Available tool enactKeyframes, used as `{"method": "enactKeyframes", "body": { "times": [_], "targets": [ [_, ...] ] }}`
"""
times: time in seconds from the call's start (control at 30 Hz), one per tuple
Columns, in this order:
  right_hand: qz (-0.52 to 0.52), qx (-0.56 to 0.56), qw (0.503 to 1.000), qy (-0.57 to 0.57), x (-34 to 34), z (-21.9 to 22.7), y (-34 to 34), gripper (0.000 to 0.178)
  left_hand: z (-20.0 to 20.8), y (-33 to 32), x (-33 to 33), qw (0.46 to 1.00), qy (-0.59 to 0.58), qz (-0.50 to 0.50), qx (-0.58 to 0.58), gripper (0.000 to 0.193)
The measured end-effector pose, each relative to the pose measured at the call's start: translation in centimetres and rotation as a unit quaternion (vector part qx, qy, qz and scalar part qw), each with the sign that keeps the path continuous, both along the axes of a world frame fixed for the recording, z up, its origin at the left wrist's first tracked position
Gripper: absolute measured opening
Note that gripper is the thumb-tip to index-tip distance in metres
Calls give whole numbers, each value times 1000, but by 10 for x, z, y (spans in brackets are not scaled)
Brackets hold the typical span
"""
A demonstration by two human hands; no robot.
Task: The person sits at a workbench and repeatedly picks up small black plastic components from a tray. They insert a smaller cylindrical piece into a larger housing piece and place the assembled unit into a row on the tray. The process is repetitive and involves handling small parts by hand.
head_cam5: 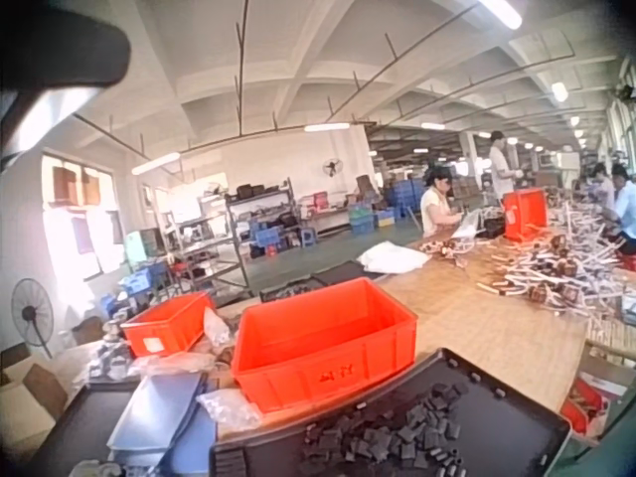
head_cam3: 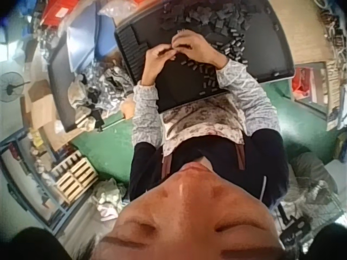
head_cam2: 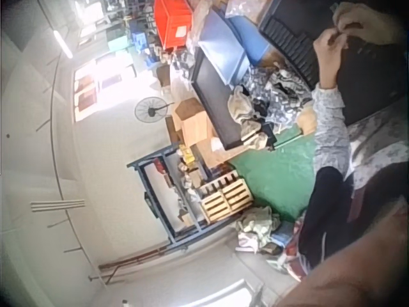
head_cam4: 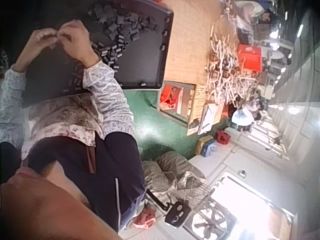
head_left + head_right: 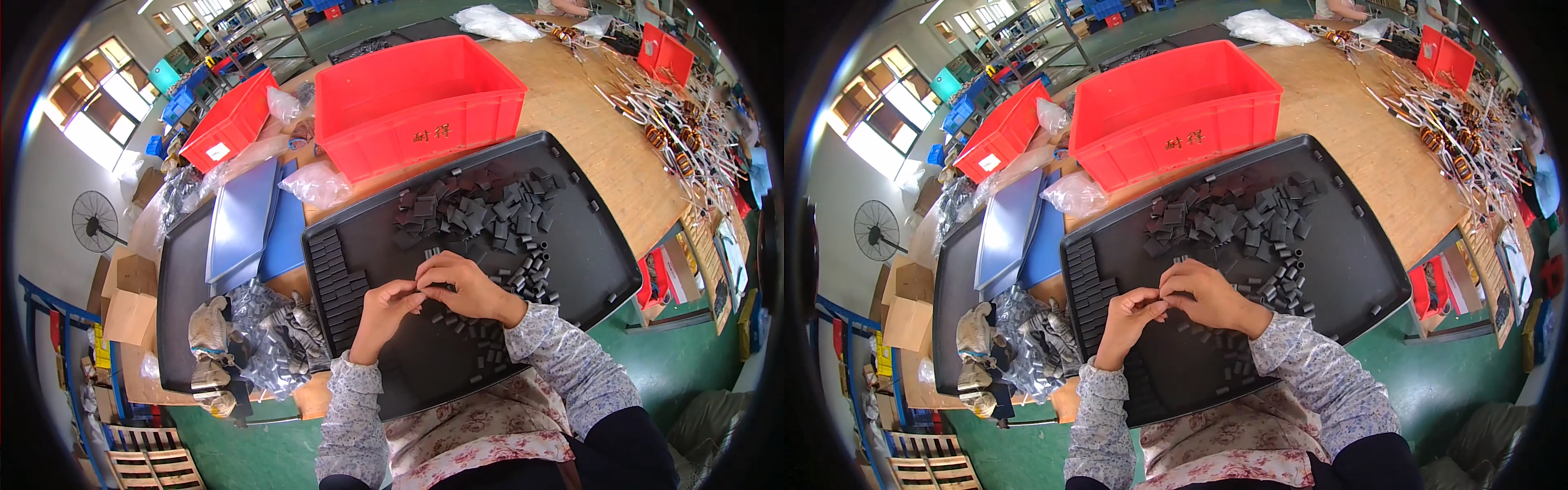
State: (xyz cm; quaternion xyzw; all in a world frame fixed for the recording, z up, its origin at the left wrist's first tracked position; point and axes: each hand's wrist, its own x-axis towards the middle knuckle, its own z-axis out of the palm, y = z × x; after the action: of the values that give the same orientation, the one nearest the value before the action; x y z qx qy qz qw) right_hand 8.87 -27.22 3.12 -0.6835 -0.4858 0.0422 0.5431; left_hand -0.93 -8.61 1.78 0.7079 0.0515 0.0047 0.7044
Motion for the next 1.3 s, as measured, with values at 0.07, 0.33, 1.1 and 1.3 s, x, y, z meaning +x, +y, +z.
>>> {"method": "enactKeyframes", "body": {
  "times": [0.07,0.33,1.1,1.3],
  "targets": [
    [-21,16,1000,-16,1,3,1,20,1,3,3,1000,-16,15,5,22],
    [-318,-108,919,-207,38,0,-18,46,13,50,27,841,-194,160,479,24],
    [-54,31,991,121,4,-4,1,20,9,-10,11,965,-142,16,221,13],
    [-203,-98,962,-154,10,-15,0,35,6,-1,8,998,-3,-30,54,15]
  ]
}}
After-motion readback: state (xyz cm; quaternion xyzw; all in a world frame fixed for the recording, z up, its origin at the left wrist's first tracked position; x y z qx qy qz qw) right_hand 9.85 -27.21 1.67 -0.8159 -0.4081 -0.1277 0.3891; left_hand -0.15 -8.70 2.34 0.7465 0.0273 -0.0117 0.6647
